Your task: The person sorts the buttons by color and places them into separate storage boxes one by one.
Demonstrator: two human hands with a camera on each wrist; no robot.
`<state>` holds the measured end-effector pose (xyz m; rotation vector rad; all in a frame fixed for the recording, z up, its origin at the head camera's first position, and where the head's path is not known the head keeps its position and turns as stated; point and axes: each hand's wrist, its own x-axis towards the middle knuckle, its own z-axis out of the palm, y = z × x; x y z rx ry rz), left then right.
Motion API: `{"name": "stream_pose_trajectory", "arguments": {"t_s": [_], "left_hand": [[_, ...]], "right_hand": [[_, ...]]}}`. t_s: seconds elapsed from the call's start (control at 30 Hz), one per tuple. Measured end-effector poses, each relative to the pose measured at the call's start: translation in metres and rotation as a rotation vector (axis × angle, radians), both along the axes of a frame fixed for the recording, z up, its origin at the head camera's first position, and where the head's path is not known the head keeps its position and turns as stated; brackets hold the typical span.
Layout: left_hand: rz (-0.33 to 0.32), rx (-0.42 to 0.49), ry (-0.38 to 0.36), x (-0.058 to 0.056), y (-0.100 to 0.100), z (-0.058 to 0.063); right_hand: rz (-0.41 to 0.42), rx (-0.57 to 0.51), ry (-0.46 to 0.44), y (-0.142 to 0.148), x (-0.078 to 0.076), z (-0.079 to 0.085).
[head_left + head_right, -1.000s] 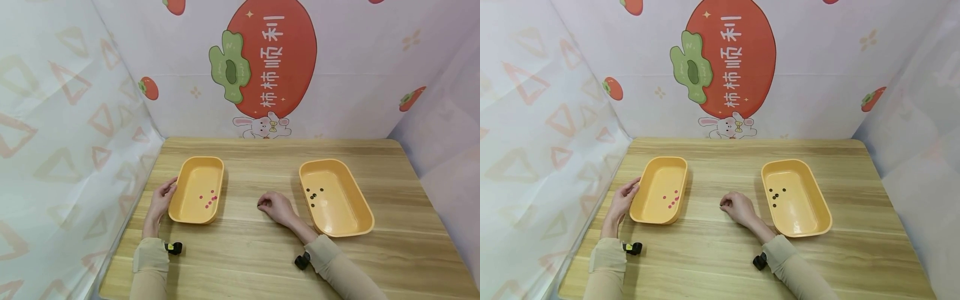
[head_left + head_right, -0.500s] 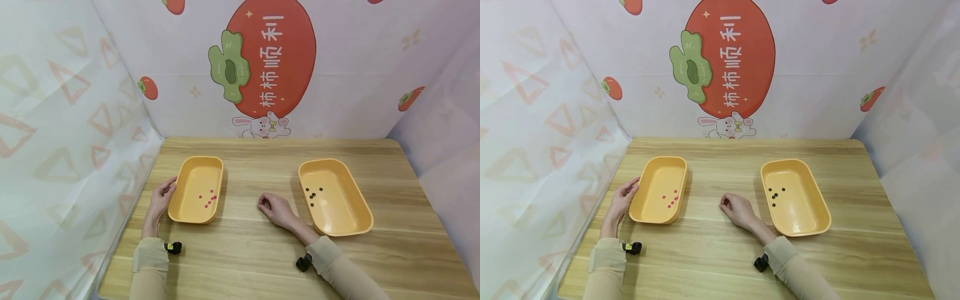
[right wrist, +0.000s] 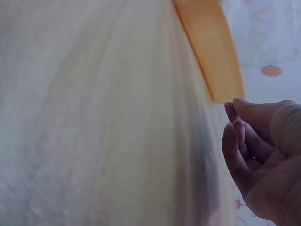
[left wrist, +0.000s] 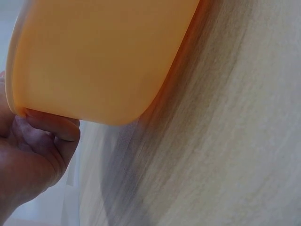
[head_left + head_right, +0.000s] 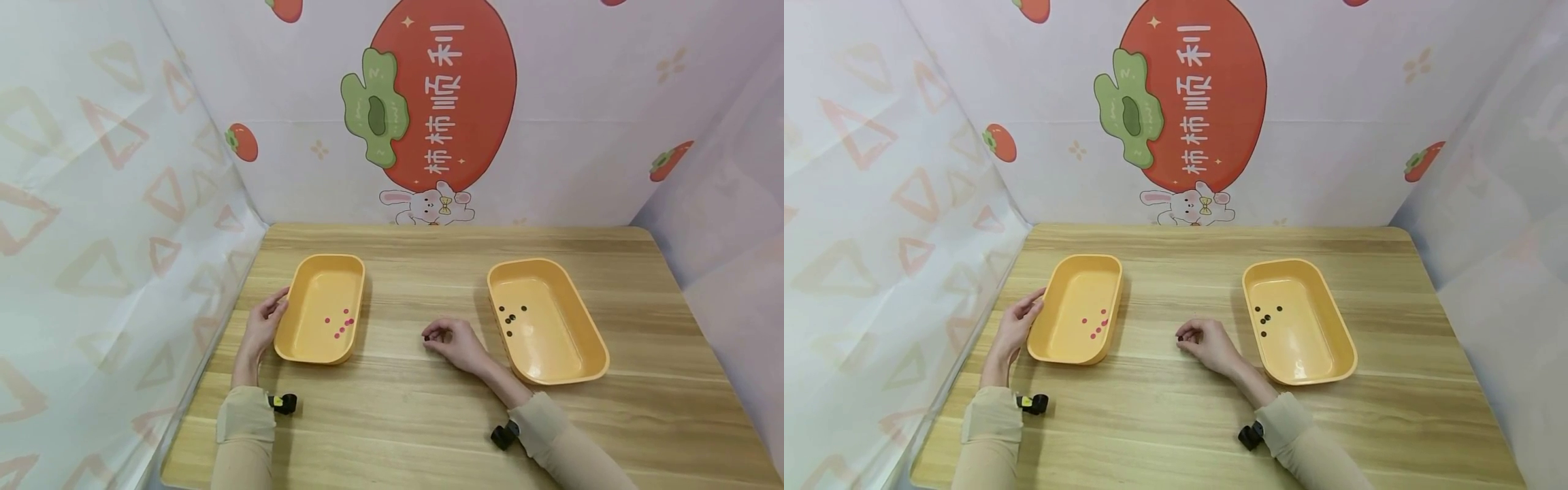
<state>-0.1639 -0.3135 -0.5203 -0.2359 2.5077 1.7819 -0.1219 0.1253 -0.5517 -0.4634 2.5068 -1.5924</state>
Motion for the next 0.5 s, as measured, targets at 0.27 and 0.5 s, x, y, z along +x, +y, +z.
{"name": "stream_pose_trajectory", "arguments": {"t_s": [0.27, 0.5], "left_hand": [[0.006, 0.018, 0.01, -0.001, 0.0, 0.001], [0.002, 0.001, -0.007, 0.0, -0.001, 0.001]], "right_hand": [[-0.027, -0.068, 0.014, 0.012, 0.016, 0.028], [-0.052, -0.053, 0.038, 0.031, 0.027, 0.045]]}}
